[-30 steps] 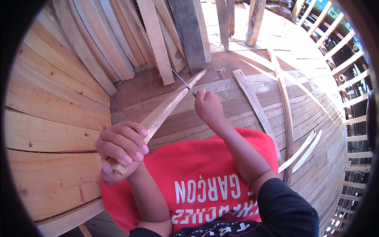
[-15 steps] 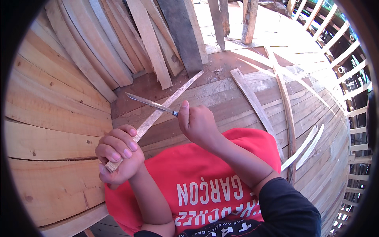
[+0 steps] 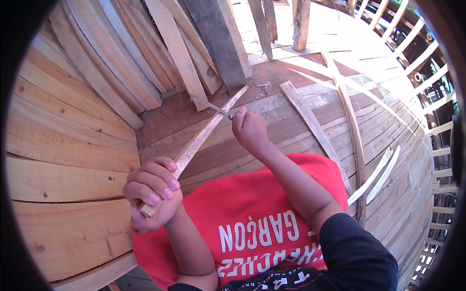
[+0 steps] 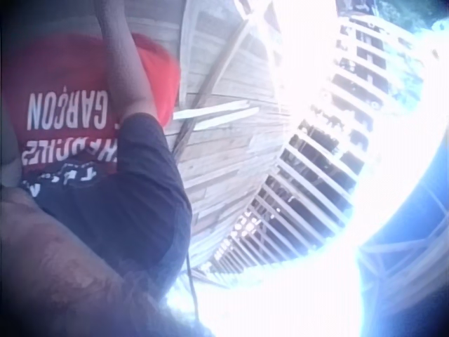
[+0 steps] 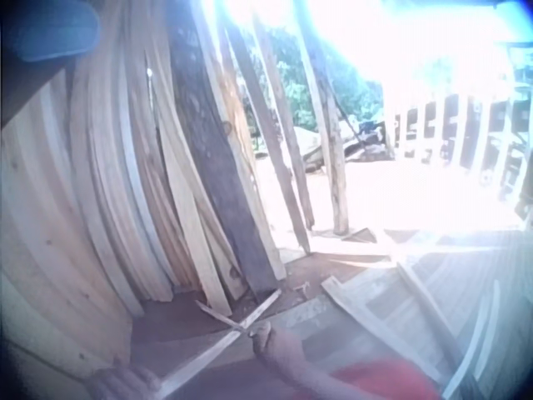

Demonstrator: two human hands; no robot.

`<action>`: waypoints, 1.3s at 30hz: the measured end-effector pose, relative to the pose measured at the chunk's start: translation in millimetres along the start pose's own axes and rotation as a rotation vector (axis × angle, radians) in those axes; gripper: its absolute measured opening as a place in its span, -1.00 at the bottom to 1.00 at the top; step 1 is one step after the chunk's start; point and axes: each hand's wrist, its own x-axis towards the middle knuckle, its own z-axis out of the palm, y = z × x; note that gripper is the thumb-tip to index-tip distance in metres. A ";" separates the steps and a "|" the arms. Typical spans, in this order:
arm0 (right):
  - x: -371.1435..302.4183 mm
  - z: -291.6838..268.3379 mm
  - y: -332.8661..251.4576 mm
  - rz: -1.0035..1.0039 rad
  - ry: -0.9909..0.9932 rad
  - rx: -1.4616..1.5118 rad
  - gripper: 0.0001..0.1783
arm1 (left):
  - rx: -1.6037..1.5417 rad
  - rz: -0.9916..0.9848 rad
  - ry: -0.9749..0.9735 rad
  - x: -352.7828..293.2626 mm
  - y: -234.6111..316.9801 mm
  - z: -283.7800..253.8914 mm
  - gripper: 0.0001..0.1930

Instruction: The person holds a small wooden plank in the left hand and uses a knife in the right hand to shave thin strips from the wood's surface. The person repeatedly shaves the wood, rotating it slightly to work on different sections, while wood shavings accumulate on the floor.

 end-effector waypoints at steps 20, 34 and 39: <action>-0.2 3.6 11.3 -0.173 0.046 -0.022 -0.39 | 0.020 -0.088 -0.065 1.5 2.9 -0.9 -0.70; -2.4 3.3 -8.0 -0.040 -0.026 -0.028 -0.41 | 0.051 -0.068 0.116 -1.4 1.6 -3.0 -0.72; -21.8 -7.1 -25.8 -0.140 -0.077 0.009 -0.39 | 0.024 -0.072 0.021 -2.3 0.6 -10.7 -0.71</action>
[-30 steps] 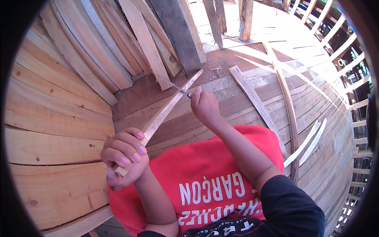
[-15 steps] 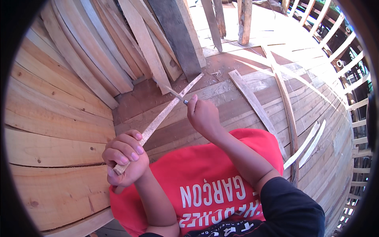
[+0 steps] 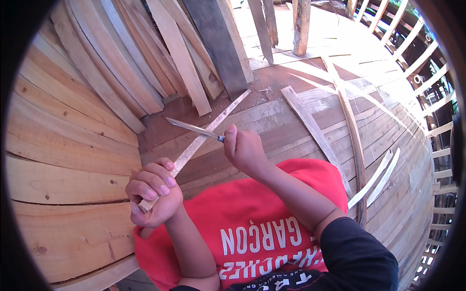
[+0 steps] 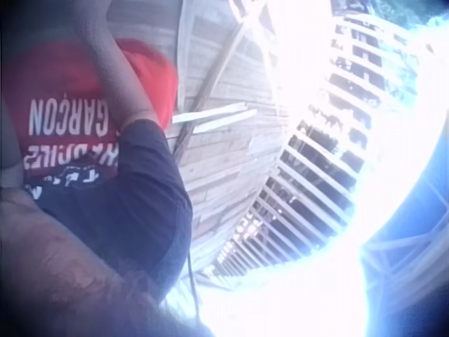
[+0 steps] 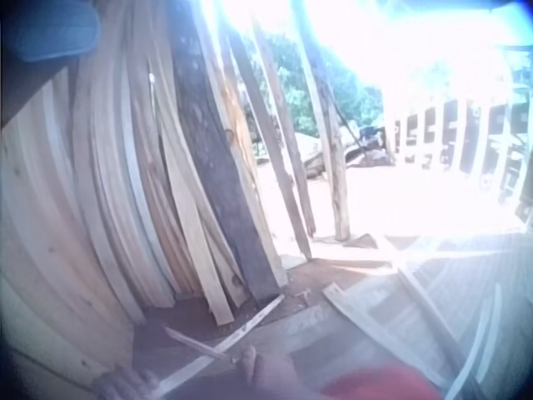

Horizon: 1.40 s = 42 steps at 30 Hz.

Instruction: The person holds a small wooden plank in the left hand and uses a knife in the right hand to shave thin strips from the wood's surface. The person repeatedly shaves the wood, rotating it slightly to work on different sections, while wood shavings accumulate on the floor.

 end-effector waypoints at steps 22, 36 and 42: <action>4.1 -0.9 2.0 -0.042 -0.020 0.000 -0.34 | -0.006 -0.011 -0.036 -2.1 -3.3 -3.9 -0.70; 27.5 15.0 60.3 -0.018 0.116 -0.030 -0.39 | -0.077 0.040 -0.025 -0.3 -10.5 8.2 -0.60; 3.7 -1.4 -7.5 -0.010 -0.035 -0.019 -0.39 | -0.069 0.061 0.030 -4.5 -9.6 -6.2 -0.60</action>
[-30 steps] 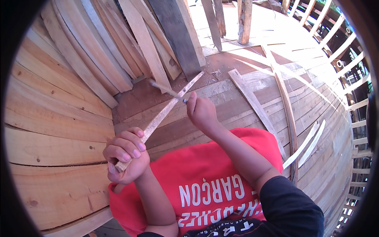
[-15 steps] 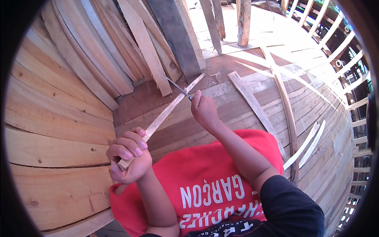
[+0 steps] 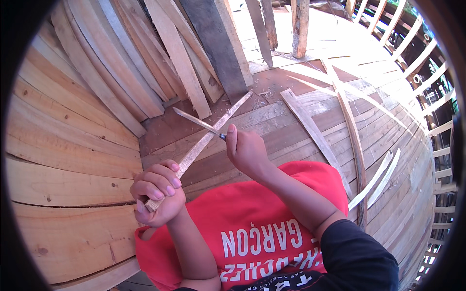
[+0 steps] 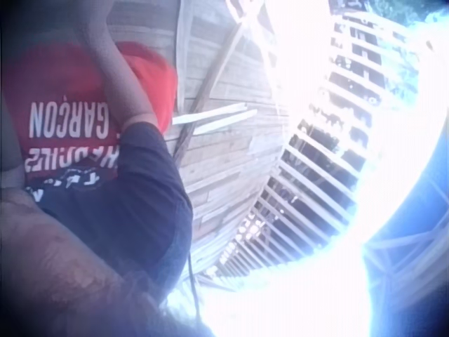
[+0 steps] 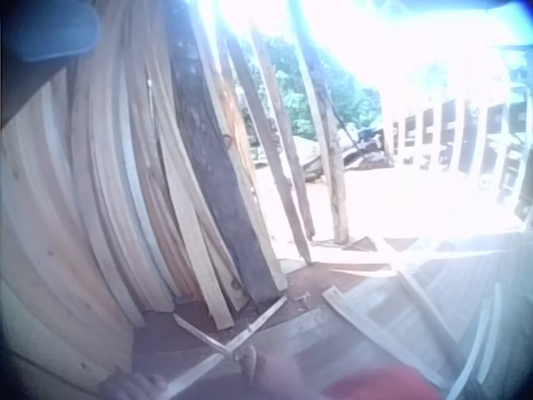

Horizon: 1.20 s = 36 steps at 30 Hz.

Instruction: The person holds a small wooden plank in the left hand and uses a knife in the right hand to shave thin strips from the wood's surface. The person repeatedly shaves the wood, rotating it slightly to work on different sections, while wood shavings accumulate on the floor.

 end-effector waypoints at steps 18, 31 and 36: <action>24.1 9.6 70.0 0.130 0.041 0.027 -0.32 | -0.022 -0.032 0.011 1.4 -3.2 1.1 -0.62; 18.6 19.3 43.2 0.186 0.063 -0.048 -0.34 | 0.004 -0.030 0.063 -3.2 -7.0 -3.9 -0.62; 21.2 8.1 47.3 0.263 0.042 0.025 -0.33 | -0.005 -0.026 0.042 -2.0 -8.8 2.3 -0.62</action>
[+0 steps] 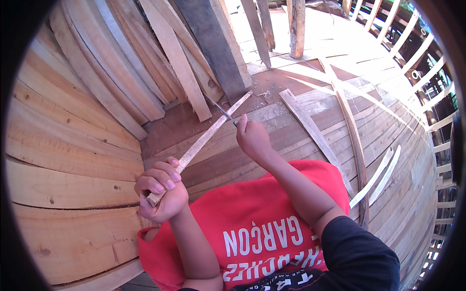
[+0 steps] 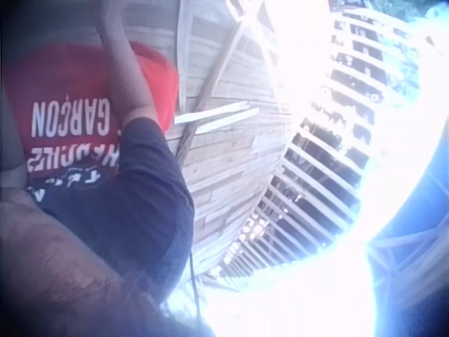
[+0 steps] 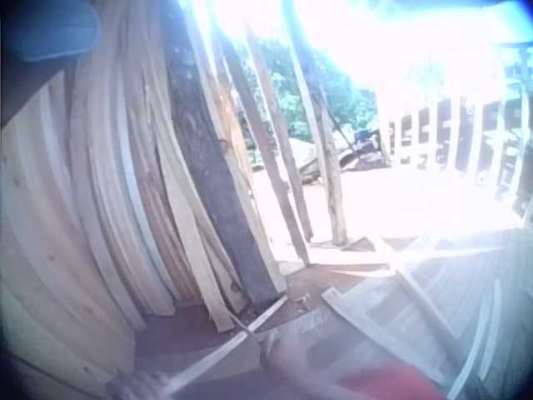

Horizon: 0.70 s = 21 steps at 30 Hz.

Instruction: The person holds a small wooden plank in the left hand and uses a knife in the right hand to shave thin strips from the wood's surface. The person repeatedly shaves the wood, rotating it slightly to work on different sections, while wood shavings accumulate on the floor.

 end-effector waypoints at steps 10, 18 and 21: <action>12.2 -4.7 12.1 -0.054 0.039 -0.074 -0.36 | -0.015 -0.019 -0.115 2.4 0.4 0.2 -0.60; -32.8 -30.5 -56.2 -0.159 -0.230 -0.068 -0.33 | -0.002 -0.009 -0.045 -1.3 1.7 -3.6 -0.60; 18.6 -5.8 20.6 -0.010 0.049 -0.135 -0.32 | 0.003 -0.023 -0.109 0.7 -3.0 4.4 -0.59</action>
